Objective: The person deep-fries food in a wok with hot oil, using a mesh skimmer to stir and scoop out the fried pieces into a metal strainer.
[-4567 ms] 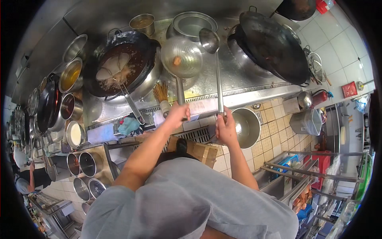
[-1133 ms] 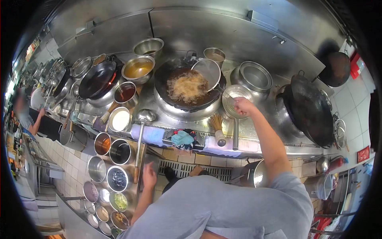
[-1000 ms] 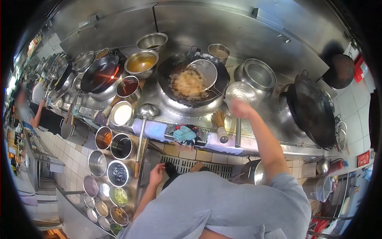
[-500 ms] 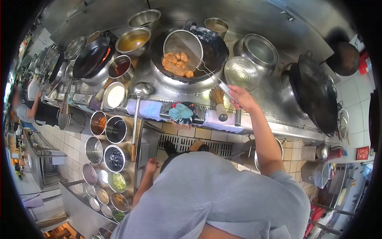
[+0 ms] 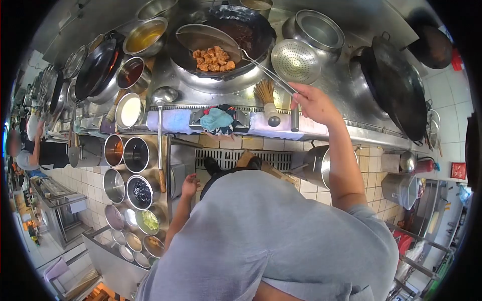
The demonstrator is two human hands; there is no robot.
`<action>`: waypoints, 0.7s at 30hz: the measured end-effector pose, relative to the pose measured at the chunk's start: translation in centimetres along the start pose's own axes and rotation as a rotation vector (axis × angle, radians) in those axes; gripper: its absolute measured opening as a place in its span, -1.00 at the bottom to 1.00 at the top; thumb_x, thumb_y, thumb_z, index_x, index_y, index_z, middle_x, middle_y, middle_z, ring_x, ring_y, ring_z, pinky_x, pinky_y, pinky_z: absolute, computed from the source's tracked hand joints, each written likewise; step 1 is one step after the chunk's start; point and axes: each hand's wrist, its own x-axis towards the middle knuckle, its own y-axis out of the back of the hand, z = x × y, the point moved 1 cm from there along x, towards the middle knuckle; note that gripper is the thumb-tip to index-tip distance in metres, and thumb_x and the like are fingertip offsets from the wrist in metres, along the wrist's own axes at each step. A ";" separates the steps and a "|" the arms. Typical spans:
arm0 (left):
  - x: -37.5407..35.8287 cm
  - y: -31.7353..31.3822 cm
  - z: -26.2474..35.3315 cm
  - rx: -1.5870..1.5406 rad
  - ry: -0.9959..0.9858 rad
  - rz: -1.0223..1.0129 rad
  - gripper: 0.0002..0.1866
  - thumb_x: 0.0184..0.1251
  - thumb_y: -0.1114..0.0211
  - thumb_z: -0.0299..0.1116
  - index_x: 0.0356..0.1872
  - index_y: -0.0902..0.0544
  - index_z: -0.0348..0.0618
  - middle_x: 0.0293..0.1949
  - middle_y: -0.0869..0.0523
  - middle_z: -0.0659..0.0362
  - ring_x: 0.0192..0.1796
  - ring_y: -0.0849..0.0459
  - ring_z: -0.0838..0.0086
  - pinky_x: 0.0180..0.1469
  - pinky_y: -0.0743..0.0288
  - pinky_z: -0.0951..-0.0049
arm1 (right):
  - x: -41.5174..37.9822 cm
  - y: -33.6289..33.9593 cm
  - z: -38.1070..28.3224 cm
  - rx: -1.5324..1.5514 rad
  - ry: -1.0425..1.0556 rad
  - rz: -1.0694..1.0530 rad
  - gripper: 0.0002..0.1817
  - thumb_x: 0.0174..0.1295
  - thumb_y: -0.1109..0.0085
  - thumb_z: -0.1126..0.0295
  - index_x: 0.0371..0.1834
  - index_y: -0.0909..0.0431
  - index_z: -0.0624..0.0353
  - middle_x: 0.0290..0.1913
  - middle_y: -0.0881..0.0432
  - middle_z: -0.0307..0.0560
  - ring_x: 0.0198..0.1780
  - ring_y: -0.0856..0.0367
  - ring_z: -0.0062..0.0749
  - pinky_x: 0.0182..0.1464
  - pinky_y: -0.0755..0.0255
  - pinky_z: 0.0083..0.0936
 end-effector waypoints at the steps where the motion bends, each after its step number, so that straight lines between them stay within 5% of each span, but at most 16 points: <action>1: 0.1 -0.2 0.5 -0.025 -0.015 0.014 -0.66 0.39 -0.02 -0.53 0.17 -0.44 -0.23 -0.17 -0.68 0.03 -0.19 -0.68 0.44 -0.26 -0.59 0.47 | -0.3 0.2 -0.3 -0.056 0.035 0.021 -0.55 0.37 0.02 0.40 0.34 -0.43 0.09 -0.44 -0.64 -0.17 -0.50 -0.51 -0.49 -0.36 -0.43 -0.51; 9: 0.9 1.3 -1.0 -0.020 0.021 -0.024 -0.66 0.38 -0.02 -0.54 0.16 -0.45 -0.25 -0.19 -0.68 0.03 -0.26 -0.67 0.44 -0.27 -0.60 0.45 | -3.3 2.3 -2.7 -0.267 0.135 0.120 -0.57 0.32 -0.02 0.43 0.28 -0.48 0.13 -0.38 -0.67 -0.08 -0.34 -0.59 -0.30 -0.19 -0.45 -0.41; 21: -1.5 2.1 -1.3 0.122 0.081 -0.014 -0.64 0.36 -0.01 -0.49 0.16 -0.43 -0.31 -0.22 -0.67 0.04 -0.28 -0.68 0.40 -0.27 -0.63 0.41 | -5.8 5.2 -4.3 -0.146 0.181 0.275 -0.51 0.26 0.01 0.55 0.29 -0.51 0.00 -0.43 -0.58 -0.26 -0.42 -0.41 -0.56 -0.30 -0.37 -0.57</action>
